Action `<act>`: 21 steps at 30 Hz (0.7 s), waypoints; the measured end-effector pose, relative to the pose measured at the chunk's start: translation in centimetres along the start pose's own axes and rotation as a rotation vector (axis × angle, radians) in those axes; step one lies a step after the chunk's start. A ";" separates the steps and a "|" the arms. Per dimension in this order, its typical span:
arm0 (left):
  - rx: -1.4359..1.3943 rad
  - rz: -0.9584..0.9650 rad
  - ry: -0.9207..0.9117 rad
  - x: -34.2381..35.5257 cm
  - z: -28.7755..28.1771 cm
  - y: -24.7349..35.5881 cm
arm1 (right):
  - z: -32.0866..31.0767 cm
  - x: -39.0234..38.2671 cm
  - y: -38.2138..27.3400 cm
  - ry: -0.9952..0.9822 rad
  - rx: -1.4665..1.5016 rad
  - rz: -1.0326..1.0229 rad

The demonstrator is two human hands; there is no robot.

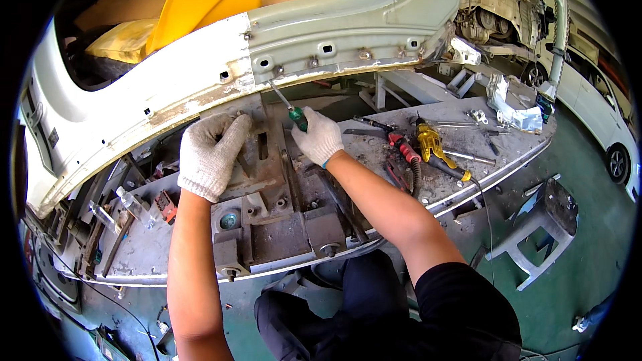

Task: The person walks through a workshop, retrieves a hammer and screwdriver, then works on a white car body panel mounted on a stand. They use the hammer and screwdriver to adjust or remove fasteners, then switch to a welding torch to weld sections of the panel.

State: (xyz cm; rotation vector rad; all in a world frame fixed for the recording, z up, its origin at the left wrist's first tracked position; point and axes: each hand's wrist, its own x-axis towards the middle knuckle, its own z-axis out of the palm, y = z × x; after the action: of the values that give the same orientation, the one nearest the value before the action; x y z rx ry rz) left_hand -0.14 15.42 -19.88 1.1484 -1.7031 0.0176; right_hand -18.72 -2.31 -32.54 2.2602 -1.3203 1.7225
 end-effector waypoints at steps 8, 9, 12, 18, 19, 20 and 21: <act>-0.042 0.023 0.015 -0.1 0.0 -0.2 | 0.1 -0.3 -0.6 0.103 0.026 -0.009; -0.032 0.021 0.010 0.0 -0.1 -0.1 | 0.1 -0.3 -0.7 0.109 0.074 -0.021; -0.026 0.054 0.012 0.0 -0.1 -0.3 | -0.3 -0.2 -1.3 0.086 0.189 -0.008; 0.037 0.047 -0.002 -0.2 -0.2 -0.2 | 0.0 0.7 -1.5 0.067 0.173 0.052; 0.038 0.044 -0.004 -0.1 -0.2 -0.3 | 0.3 0.9 -1.2 0.086 0.132 0.042; 0.039 0.040 -0.007 -0.1 -0.1 -0.2 | 0.6 1.0 -0.9 0.105 0.092 0.032; 0.044 0.045 -0.005 -0.1 -0.2 -0.1 | 0.8 1.1 -0.8 0.125 0.093 0.016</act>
State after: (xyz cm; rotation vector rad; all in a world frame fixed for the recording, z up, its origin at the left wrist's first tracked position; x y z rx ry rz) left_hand 0.09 15.49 -19.89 1.1431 -1.7402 0.0801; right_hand -17.54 -2.88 -31.63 2.1517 -1.2637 1.9338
